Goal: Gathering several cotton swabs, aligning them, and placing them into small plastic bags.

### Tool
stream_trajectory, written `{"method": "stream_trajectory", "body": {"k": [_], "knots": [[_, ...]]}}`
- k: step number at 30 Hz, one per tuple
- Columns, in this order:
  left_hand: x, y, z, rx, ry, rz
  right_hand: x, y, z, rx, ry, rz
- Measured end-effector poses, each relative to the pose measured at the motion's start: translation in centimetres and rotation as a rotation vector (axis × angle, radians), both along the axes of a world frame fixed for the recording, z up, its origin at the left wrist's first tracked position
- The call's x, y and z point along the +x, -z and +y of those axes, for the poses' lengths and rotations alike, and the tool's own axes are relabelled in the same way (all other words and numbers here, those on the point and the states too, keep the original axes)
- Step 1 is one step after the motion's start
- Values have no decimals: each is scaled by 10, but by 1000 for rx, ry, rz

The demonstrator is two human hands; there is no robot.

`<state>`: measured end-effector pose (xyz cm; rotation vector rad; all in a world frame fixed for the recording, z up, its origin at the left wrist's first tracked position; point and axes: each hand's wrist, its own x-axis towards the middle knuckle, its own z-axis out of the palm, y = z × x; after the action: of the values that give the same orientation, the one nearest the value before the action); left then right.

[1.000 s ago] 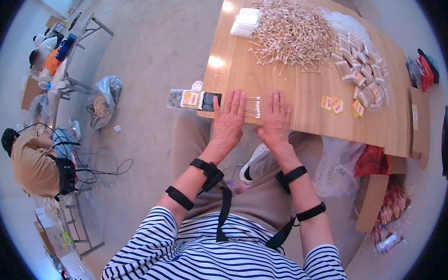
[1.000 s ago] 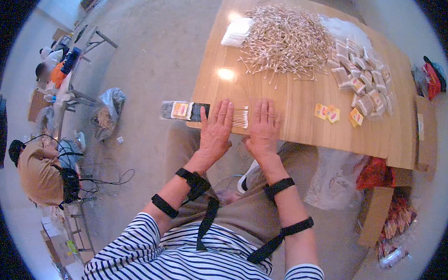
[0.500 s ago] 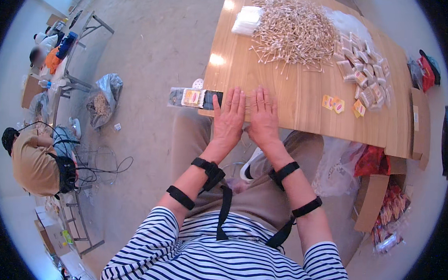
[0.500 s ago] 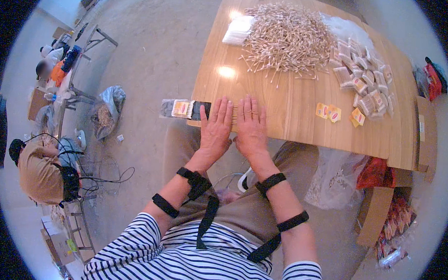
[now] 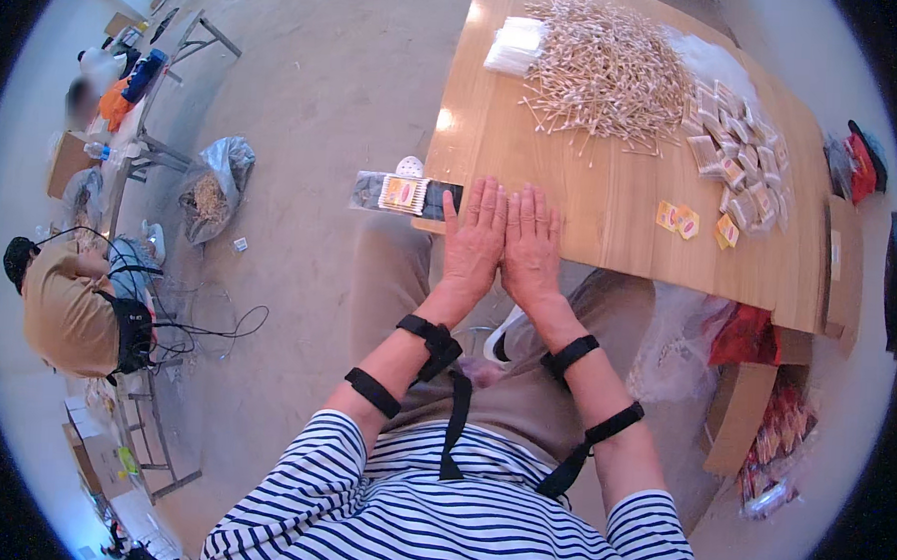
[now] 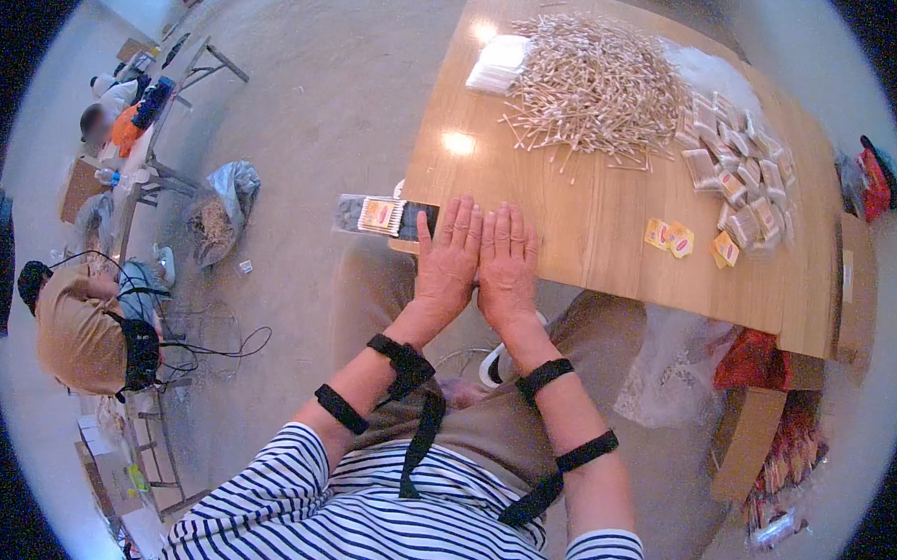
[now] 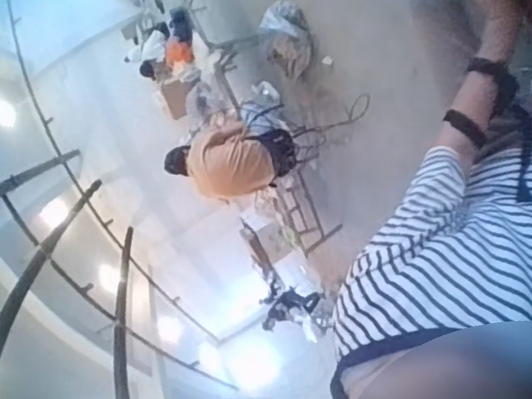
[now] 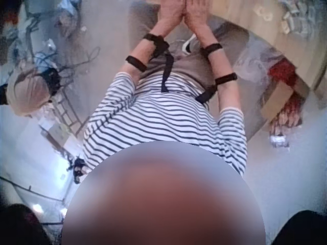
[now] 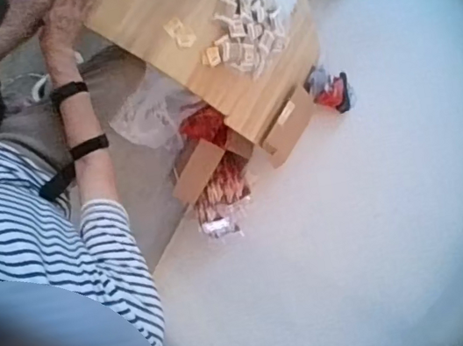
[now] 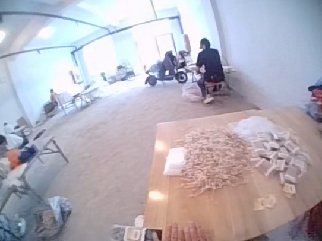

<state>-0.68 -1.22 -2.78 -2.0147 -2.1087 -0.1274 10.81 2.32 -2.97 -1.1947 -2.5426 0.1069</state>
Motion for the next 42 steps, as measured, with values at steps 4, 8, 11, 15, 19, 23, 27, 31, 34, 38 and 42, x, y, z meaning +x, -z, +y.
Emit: {"method": "stream_trajectory", "body": {"k": [4, 8, 11, 15, 19, 23, 27, 31, 34, 38, 42], "knots": [[-7, -11, -7, 23, 25, -91, 2, 1, 1, -36, -5, -14], [-26, -49, -45, 41, 117, -450, 5, -12, -2, -120, -18, 35], [-49, -46, -75, 122, 5, -709, 3, -10, -1, -46, 13, -64], [-82, -4, -75, 228, -468, -1477, -6, -12, -5, -75, 11, -63], [-111, 12, -44, 328, -715, -2162, -23, -10, -9, -74, -18, -49], [-120, 17, -19, 354, -605, -2276, -41, -11, -8, -103, -71, -29], [-128, 22, -6, 492, -614, -2400, -61, -12, -10, -74, -78, -28], [-131, 28, 4, 573, -704, -2374, -72, -15, -11, -127, -108, -25], [-136, 43, 4, 597, -690, -2499, -78, -16, -13, -125, -118, -31], [-134, 44, 2, 597, -716, -2507, -88, -15, -14, -117, -96, -24], [-129, 37, 6, 683, -725, -2419, -99, -16, -14, -133, -91, -48]]}}
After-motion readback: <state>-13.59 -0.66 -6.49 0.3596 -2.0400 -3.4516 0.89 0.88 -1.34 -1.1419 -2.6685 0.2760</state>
